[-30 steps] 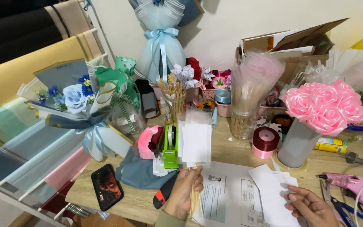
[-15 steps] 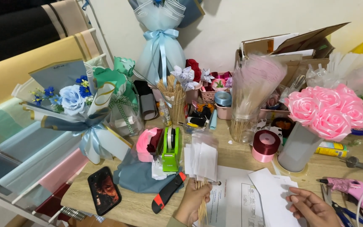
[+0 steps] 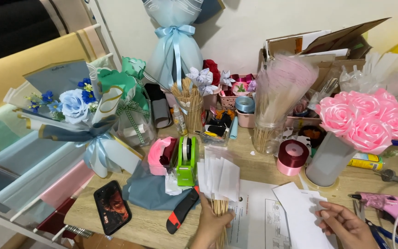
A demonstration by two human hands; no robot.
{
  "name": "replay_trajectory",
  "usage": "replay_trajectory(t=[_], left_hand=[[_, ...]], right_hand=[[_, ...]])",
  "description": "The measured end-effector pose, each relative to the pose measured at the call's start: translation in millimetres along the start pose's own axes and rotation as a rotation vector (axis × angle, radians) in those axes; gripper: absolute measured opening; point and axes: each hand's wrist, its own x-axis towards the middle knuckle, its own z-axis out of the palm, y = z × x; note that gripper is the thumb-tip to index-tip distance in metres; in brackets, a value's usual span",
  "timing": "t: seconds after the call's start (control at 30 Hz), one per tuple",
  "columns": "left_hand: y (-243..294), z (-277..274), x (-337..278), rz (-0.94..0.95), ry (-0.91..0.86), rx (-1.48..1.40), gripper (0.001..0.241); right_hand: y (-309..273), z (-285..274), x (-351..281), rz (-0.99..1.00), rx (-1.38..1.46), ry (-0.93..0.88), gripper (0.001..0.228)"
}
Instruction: Attaching labels or small cards to sticks for flower arrangements at a florist workstation.
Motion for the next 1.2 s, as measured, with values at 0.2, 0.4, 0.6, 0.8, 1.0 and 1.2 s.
replay_trajectory(t=[0.2, 0.4, 0.6, 0.8, 1.0, 1.2], left_hand=[[27, -4, -27, 0.041, 0.082, 0.449, 0.130], [20, -8, -18, 0.283, 0.072, 1.019, 0.113], [-1, 2, 16, 0.424, 0.233, 1.274, 0.100], [-2, 5, 24, 0.513, 0.453, 1.683, 0.124], [6, 9, 30, 1.132, 0.146, 1.613, 0.098], [-10, 2, 74, 1.055, -0.091, 1.611, 0.064]], right_hand=[[12, -2, 4, -0.035, 0.016, -0.008, 0.034], [19, 4, 2, -0.066, 0.136, -0.008, 0.032], [14, 9, -3, -0.044, 0.162, -0.001, 0.032], [28, -7, 9, -0.079, 0.118, -0.012, 0.035], [1, 5, -16, -0.047, 0.070, 0.072, 0.033], [-27, 29, -38, -0.231, -0.331, 0.073, 0.030]])
